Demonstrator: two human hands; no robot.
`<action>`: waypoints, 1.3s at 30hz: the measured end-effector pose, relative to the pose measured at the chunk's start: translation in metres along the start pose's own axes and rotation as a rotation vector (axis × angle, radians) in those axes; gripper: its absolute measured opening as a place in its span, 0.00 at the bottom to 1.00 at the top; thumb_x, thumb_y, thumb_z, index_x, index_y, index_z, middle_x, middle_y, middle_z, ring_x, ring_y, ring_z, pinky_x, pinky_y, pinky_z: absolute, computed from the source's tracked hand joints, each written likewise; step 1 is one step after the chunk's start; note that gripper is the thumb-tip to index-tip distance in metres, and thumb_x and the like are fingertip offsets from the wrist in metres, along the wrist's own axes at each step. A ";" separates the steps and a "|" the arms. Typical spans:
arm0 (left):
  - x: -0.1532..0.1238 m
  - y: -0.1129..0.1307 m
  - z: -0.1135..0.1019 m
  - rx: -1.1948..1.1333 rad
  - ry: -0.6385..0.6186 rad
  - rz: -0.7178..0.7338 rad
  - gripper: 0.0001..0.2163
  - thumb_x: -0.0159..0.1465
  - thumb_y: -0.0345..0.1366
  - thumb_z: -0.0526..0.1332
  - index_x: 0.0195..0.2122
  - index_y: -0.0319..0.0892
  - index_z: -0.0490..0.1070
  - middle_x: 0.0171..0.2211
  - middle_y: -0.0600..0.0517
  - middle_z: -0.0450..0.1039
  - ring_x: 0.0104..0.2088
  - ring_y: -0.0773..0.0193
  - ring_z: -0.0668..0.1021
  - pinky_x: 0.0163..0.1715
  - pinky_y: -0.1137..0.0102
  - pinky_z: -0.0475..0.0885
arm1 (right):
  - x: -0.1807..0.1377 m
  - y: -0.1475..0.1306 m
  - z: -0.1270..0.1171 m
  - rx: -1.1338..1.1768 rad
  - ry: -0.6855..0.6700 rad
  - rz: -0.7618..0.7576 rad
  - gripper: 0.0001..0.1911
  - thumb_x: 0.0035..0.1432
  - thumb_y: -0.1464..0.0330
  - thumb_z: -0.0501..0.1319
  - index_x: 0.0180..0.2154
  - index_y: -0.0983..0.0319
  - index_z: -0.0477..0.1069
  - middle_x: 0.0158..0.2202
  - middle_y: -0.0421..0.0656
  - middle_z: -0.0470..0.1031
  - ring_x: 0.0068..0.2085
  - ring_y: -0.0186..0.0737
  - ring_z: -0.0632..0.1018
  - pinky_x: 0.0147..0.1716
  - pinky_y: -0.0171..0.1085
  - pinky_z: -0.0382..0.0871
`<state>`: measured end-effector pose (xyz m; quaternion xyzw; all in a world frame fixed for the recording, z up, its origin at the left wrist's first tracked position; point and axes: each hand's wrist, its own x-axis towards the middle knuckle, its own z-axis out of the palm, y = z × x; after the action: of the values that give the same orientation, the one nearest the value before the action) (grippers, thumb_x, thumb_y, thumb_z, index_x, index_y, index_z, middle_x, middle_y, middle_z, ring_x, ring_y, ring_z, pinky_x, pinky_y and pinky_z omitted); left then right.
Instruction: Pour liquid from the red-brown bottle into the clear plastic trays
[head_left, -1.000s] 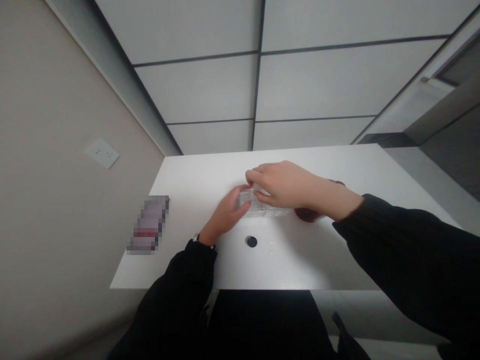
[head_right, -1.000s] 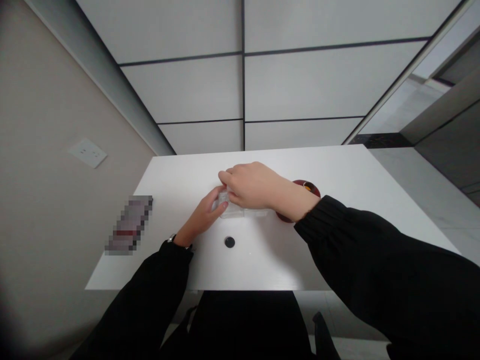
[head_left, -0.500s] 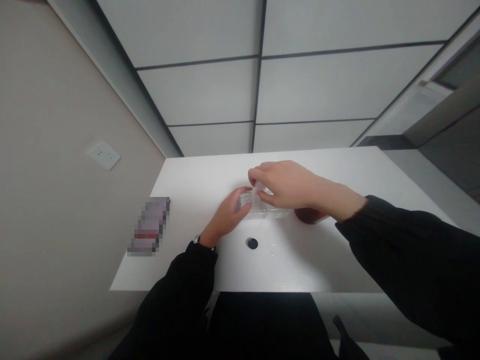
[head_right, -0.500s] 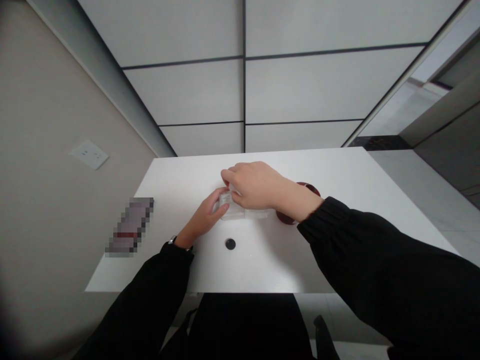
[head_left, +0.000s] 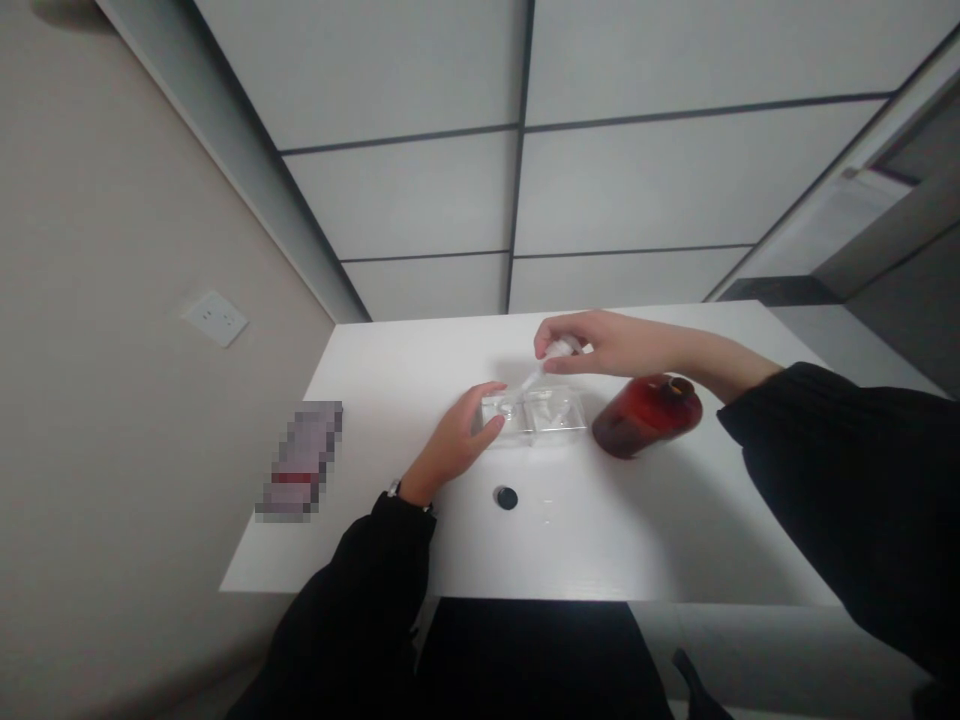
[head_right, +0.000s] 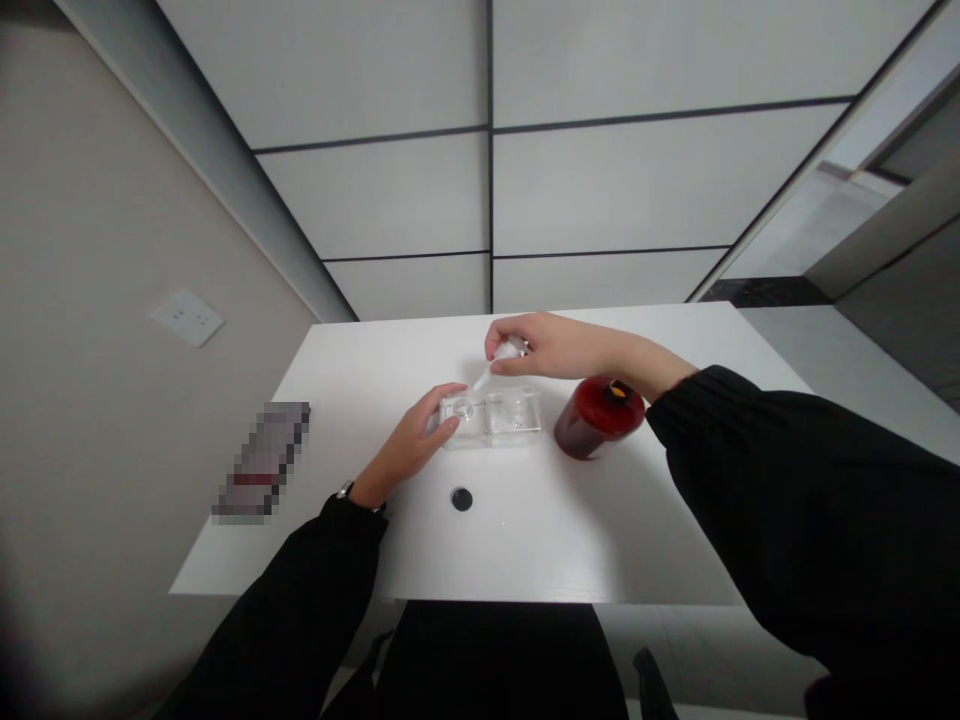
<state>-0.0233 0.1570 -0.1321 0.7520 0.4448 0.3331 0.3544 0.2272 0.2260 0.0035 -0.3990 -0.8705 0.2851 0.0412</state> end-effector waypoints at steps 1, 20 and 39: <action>0.000 0.000 0.000 -0.004 0.001 -0.003 0.19 0.71 0.41 0.57 0.62 0.43 0.67 0.63 0.41 0.72 0.64 0.49 0.73 0.67 0.50 0.65 | -0.002 0.005 -0.003 0.020 0.014 0.004 0.14 0.63 0.57 0.59 0.44 0.59 0.73 0.40 0.45 0.77 0.38 0.44 0.75 0.38 0.40 0.66; -0.001 0.000 -0.004 -0.013 -0.036 -0.049 0.20 0.72 0.45 0.58 0.62 0.44 0.66 0.65 0.41 0.69 0.66 0.47 0.71 0.70 0.49 0.61 | -0.009 0.133 0.029 0.533 0.271 0.274 0.26 0.47 0.50 0.75 0.41 0.61 0.77 0.40 0.46 0.81 0.40 0.42 0.78 0.46 0.44 0.71; -0.002 0.003 -0.006 -0.010 -0.065 -0.081 0.20 0.73 0.44 0.57 0.64 0.45 0.65 0.64 0.43 0.70 0.64 0.49 0.72 0.68 0.52 0.63 | 0.033 0.138 0.091 0.529 0.359 0.068 0.21 0.54 0.50 0.72 0.41 0.59 0.82 0.46 0.48 0.84 0.48 0.50 0.81 0.52 0.49 0.72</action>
<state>-0.0276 0.1560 -0.1266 0.7420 0.4617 0.2961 0.3854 0.2700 0.2796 -0.1503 -0.4474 -0.7311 0.4276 0.2870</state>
